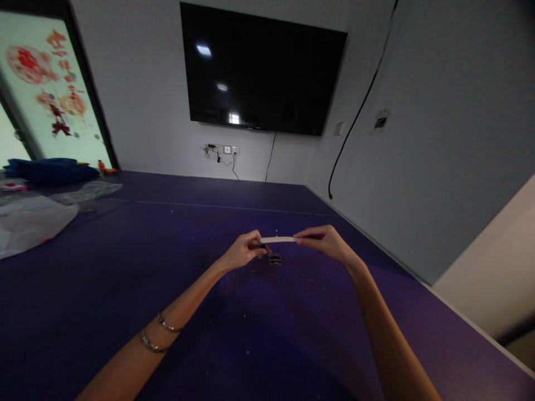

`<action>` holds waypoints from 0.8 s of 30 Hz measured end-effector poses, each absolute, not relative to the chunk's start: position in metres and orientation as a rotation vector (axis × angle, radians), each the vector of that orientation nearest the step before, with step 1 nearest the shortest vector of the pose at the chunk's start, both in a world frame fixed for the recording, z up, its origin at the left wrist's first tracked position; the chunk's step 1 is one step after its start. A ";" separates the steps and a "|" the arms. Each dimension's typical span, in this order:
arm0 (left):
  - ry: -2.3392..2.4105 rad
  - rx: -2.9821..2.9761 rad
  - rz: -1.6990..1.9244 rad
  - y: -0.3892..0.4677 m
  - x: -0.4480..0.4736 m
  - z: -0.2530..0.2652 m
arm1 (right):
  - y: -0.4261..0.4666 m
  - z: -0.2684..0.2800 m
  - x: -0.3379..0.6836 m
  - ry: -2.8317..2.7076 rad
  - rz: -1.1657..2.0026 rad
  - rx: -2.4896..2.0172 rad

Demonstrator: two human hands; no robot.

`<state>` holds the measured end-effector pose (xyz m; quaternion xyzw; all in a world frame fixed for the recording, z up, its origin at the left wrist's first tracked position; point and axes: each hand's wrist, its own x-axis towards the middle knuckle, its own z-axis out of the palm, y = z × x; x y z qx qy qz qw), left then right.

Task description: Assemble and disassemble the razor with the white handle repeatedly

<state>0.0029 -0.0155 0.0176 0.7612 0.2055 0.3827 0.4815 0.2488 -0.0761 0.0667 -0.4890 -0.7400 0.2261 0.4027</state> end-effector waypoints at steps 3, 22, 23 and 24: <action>0.502 1.840 0.928 -0.014 0.004 0.015 | -0.078 0.069 0.247 -1.852 0.540 -1.238; 0.526 1.852 0.902 -0.012 0.003 0.013 | -0.077 0.067 0.245 -1.856 0.549 -1.241; 0.527 1.851 0.901 -0.013 0.003 0.013 | -0.076 0.066 0.246 -1.844 0.544 -1.253; 0.527 1.850 0.900 -0.013 0.003 0.014 | -0.075 0.065 0.247 -1.827 0.536 -1.268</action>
